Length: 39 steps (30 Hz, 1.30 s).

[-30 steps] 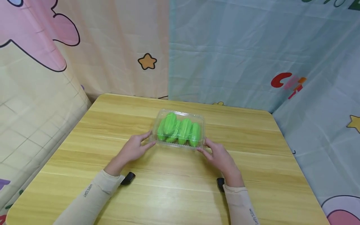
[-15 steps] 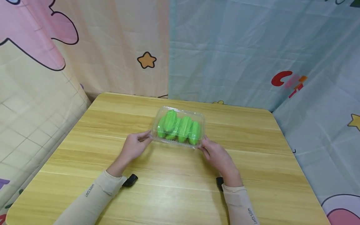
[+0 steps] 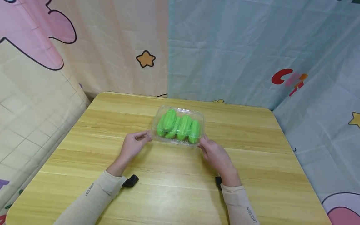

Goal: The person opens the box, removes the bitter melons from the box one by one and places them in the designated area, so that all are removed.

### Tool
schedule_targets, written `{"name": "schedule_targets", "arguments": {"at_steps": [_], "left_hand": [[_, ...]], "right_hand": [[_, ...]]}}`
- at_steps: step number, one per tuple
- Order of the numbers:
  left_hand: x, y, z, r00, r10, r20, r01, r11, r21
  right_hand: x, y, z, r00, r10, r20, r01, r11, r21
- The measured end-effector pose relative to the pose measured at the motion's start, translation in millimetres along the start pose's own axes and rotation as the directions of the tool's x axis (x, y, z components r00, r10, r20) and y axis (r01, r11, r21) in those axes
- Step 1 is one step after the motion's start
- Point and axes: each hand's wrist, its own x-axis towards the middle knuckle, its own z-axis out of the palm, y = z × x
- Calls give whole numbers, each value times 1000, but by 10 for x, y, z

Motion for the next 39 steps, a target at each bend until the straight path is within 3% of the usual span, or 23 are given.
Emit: {"name": "schedule_targets", "arguments": {"at_steps": [3,8,10,14,21,25,31,39], "left_hand": [[29,-10,-17,999,-25,26,27,998,-63],[84,-52,-18,986,-75,146,106,971,-216],[92,-62,-13,984,-81,161,115,970,-215],[81,-57,-2,991,-73,114,92,982,-165],[63,-52,50,999,38,-4,-38,996,-85],[49,-42,84,998,46,-53,-49,997,-56],[43,-21,105,996,-4,-94,-11,987,-158],[48,-25,107,991,-89,-103,51,944,-326]], "right_hand": [[5,-1,-1,1000,15,7,-15,1000,-8],[7,-12,-6,999,35,9,-35,999,-12],[5,-17,-4,999,32,7,-32,999,-11],[6,-14,13,1000,12,1,-12,1000,-6],[13,-11,27,1000,-24,-20,24,1000,12],[29,-22,26,999,-35,-11,35,999,-14],[53,-61,25,999,-32,5,33,998,-50],[51,-97,37,1000,-11,28,12,998,-62]]}}
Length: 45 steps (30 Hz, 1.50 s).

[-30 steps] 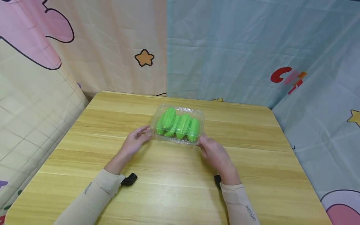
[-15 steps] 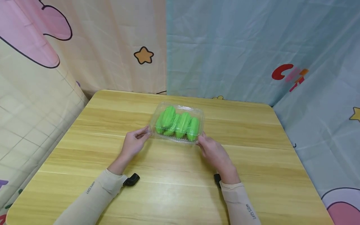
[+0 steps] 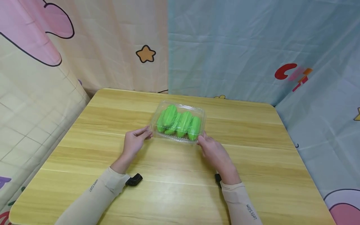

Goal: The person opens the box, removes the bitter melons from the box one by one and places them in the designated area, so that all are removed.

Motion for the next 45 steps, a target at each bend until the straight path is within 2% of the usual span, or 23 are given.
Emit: {"name": "schedule_targets", "arguments": {"at_steps": [5,11,15,20,23,28,35,40,45], "left_hand": [[17,9,7,997,-69,-26,66,993,-103],[9,21,15,990,-132,-42,120,971,-205],[8,15,19,985,-162,-55,142,953,-267],[21,2,11,984,-162,-69,135,944,-300],[29,-7,2,986,-150,-73,123,948,-294],[34,-15,-25,992,-117,-52,103,970,-219],[32,-8,-52,991,-135,21,137,977,-162],[50,-1,-38,993,-121,-12,119,986,-120],[95,-29,2,992,-96,-87,84,988,-130]], "right_hand": [[4,-5,-9,1000,6,7,-6,1000,2],[12,-6,-10,1000,0,-14,1,1000,4],[13,-1,3,1000,-11,-22,12,1000,9],[29,5,13,1000,13,-23,-13,1000,19],[44,0,7,999,40,-4,-40,999,24],[56,-19,5,997,71,22,-71,997,29],[44,-49,46,997,47,-58,-48,999,-5],[57,-74,78,997,-5,-80,3,1000,-23],[85,-99,81,996,-43,-74,42,999,-18]]}}
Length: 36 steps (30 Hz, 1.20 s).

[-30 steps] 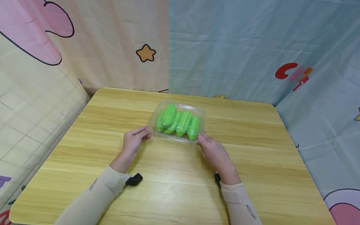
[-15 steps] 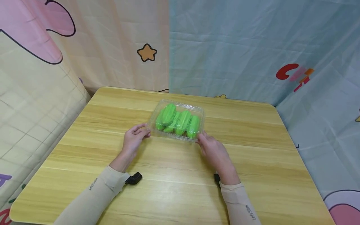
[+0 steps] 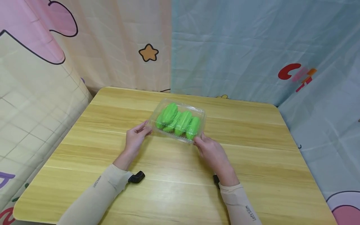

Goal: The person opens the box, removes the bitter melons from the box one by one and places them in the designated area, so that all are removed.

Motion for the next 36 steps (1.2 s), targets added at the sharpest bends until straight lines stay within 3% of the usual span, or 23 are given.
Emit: {"name": "schedule_targets", "arguments": {"at_steps": [10,14,22,25,27,30,33,36], "left_hand": [[55,-37,132,998,1,-68,-13,986,-168],[50,-33,171,996,13,-91,-31,980,-195],[-1,-43,221,990,35,-139,-56,987,-154],[-8,-45,191,989,82,-124,-95,990,-104],[1,-57,142,983,142,-119,-145,989,-13],[29,-65,46,959,269,-90,-250,951,184],[54,-41,-46,917,398,-30,-362,862,354],[79,-11,-118,878,476,44,-446,783,434]], "right_hand": [[5,-5,-69,1000,-12,18,12,1000,25],[-5,-2,-85,1000,0,28,-1,1000,28],[-20,51,-94,1000,9,25,-10,999,45],[-15,68,-89,999,40,35,-42,997,59],[-13,69,-79,997,49,55,-52,996,65],[-11,57,-74,997,55,60,-58,997,59],[-14,45,-76,998,49,38,-50,998,33],[-10,41,-85,999,36,10,-36,999,4]]}}
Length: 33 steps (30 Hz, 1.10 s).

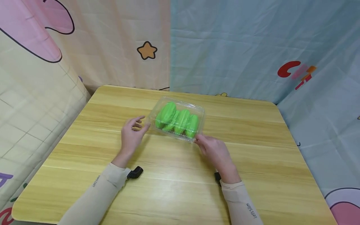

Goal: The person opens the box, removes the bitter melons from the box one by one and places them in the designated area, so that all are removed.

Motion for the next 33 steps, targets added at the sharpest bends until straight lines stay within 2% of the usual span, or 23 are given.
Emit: {"name": "schedule_targets", "arguments": {"at_steps": [5,9,12,16,21,24,26,29,33], "left_hand": [[67,-11,-93,990,134,50,-138,988,74],[113,-12,-153,963,240,124,-252,963,99],[138,-3,-197,918,344,198,-371,921,116],[154,6,-260,841,459,286,-509,850,135],[166,7,-328,755,548,359,-618,778,113],[171,0,-358,700,602,385,-676,732,83],[172,-8,-374,668,630,397,-703,709,59],[173,-15,-391,639,658,399,-721,692,12],[179,-10,-402,630,677,381,-719,694,-45]], "right_hand": [[23,17,-33,998,-31,-54,29,999,-35],[11,51,-68,994,-32,-100,29,999,-33],[-8,86,-99,993,-24,-119,22,1000,-14],[-29,139,-150,994,-23,-110,24,1000,15],[-54,176,-234,997,-24,-67,28,997,67],[-70,187,-281,998,-30,-51,34,996,77],[-74,193,-308,998,-45,-49,49,995,83],[-77,201,-347,997,-62,-55,68,990,126],[-80,206,-392,996,-57,-75,70,979,192]]}}
